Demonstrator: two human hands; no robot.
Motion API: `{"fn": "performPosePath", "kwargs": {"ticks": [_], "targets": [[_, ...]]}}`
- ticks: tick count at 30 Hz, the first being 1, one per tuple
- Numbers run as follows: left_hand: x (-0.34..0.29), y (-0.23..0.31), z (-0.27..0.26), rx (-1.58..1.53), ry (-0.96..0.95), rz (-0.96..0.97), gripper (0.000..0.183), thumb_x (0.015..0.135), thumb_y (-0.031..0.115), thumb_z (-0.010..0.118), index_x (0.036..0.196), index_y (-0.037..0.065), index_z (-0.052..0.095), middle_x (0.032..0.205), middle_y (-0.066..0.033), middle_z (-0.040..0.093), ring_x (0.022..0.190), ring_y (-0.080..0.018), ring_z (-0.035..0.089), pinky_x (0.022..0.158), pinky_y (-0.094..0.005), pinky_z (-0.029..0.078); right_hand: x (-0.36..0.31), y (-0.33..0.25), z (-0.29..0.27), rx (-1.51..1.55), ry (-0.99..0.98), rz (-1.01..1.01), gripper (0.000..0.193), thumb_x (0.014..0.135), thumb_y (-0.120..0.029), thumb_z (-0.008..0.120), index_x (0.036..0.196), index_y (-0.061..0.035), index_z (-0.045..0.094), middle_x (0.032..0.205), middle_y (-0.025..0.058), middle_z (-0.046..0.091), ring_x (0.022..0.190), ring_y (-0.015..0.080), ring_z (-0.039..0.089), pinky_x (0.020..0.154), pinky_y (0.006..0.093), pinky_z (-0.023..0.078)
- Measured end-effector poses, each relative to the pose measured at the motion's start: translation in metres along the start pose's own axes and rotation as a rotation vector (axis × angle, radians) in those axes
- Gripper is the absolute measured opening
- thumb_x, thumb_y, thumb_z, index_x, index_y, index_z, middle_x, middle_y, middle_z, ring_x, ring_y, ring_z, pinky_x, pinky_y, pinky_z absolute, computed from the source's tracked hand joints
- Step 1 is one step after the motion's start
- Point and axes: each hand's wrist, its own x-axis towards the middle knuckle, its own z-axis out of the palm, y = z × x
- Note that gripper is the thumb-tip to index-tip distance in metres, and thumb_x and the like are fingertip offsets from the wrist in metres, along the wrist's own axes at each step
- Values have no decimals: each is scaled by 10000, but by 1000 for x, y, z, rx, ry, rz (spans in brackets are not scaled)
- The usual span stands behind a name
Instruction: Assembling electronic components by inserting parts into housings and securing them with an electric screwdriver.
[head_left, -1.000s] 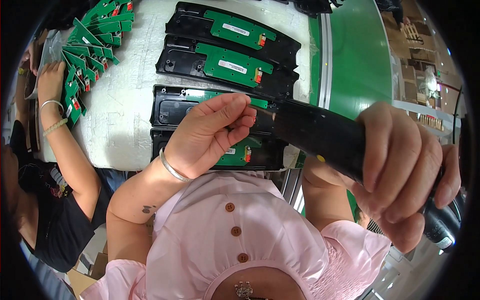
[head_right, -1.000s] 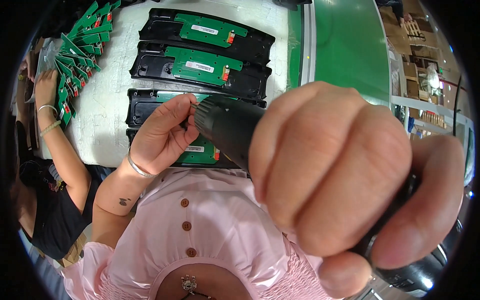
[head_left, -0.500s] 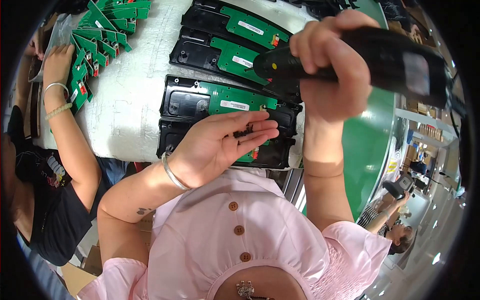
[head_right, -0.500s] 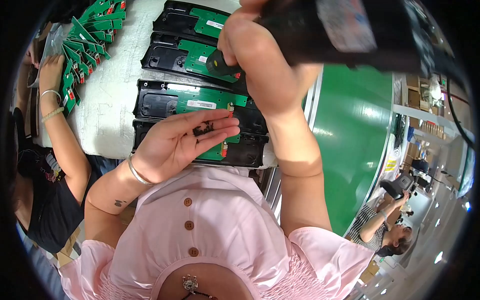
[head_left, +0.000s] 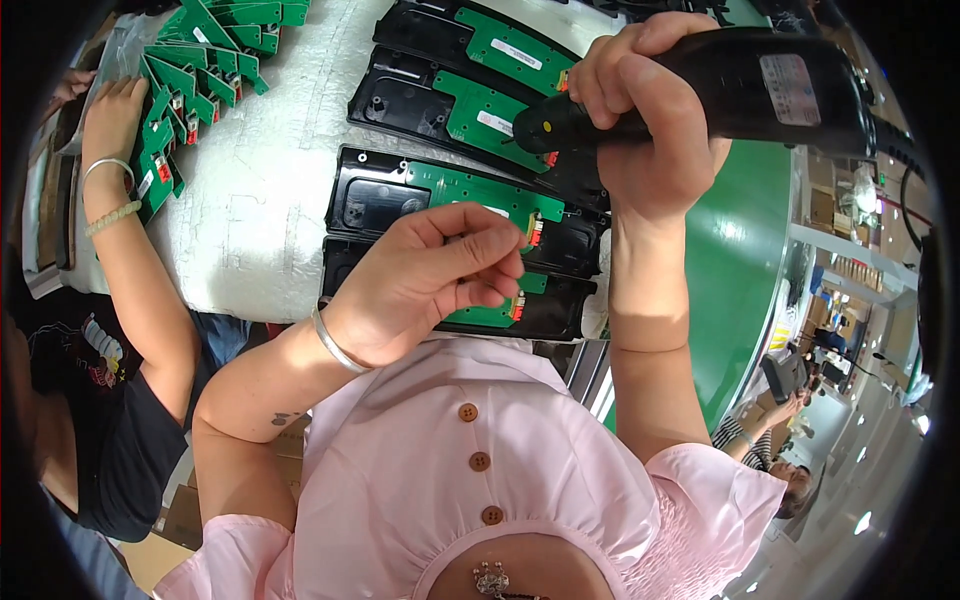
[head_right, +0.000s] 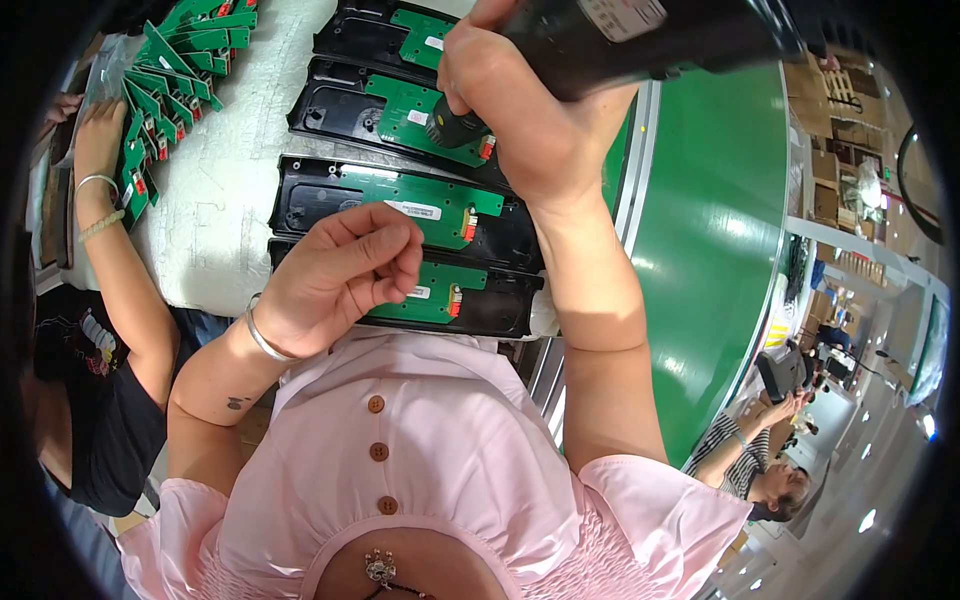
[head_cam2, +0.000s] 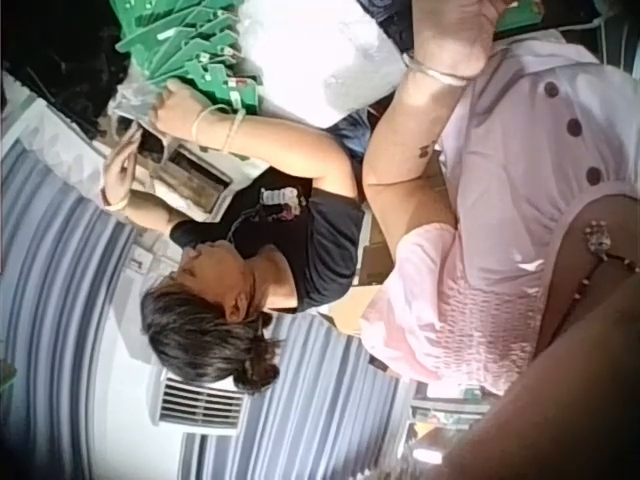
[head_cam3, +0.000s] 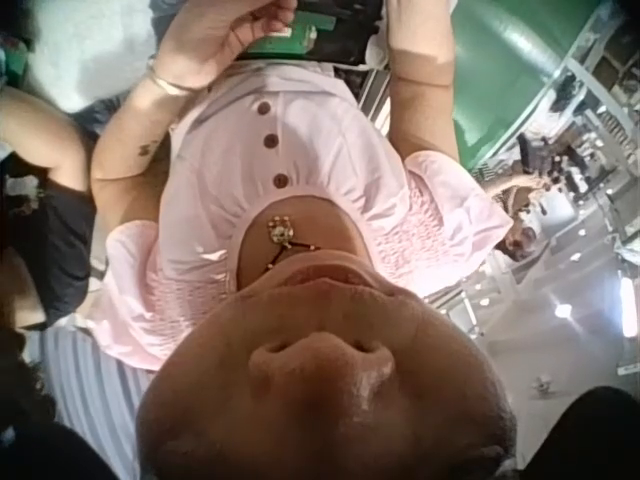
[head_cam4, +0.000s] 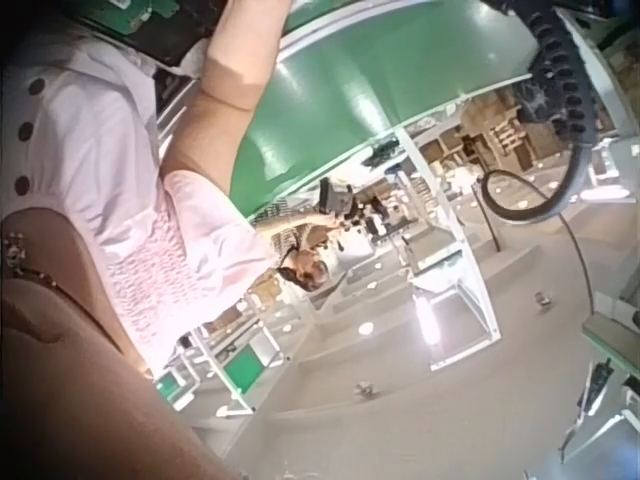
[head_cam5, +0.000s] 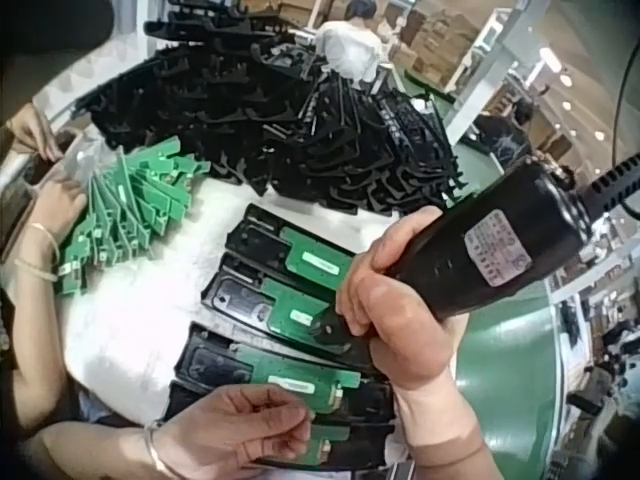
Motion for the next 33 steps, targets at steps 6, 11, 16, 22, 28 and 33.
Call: {"fn": "performPosePath", "kwargs": {"ticks": [6,11,16,22,28,33], "targets": [[-1,6,-7,-36,138,79,172,875,119,506,1003,10,541,859,-43,584,753,-96,570,680,-205,489,1,-3,20,43,205,186,222,699,-34,575,829,-31,395,582,60,441,443,122,410,444,247,373],[0,13,-6,-97,127,109,193,874,89,495,1044,8,535,880,-56,591,807,-120,590,704,-221,512,-1,-22,8,36,56,-78,213,707,-70,449,916,-45,487,578,17,411,475,110,372,545,273,350],[-1,12,-7,-126,151,158,191,880,90,484,1047,8,525,896,-66,593,844,-133,598,716,-230,523,-10,-72,7,436,-98,-64,213,665,-91,561,864,-87,483,553,-86,463,465,31,428,539,197,348],[4,7,-8,-251,-17,186,200,865,165,532,1010,29,555,900,-51,606,815,-123,599,730,-222,509,-21,-81,11,434,-25,-110,269,636,-65,622,849,-109,464,544,-86,507,476,30,486,563,189,398],[6,6,-7,-245,-21,200,201,860,188,542,998,43,561,890,-38,603,796,-109,589,692,-212,504,-14,-84,3,392,-187,-4,258,649,-85,620,854,-115,466,548,-87,507,481,31,484,566,183,385],[6,2,-5,-279,-75,181,271,875,251,515,1022,26,542,947,-69,593,837,-137,585,730,-232,491,-11,-76,9,308,-220,-29,231,663,-86,591,866,-107,483,556,-79,489,490,39,465,561,194,369]]}}
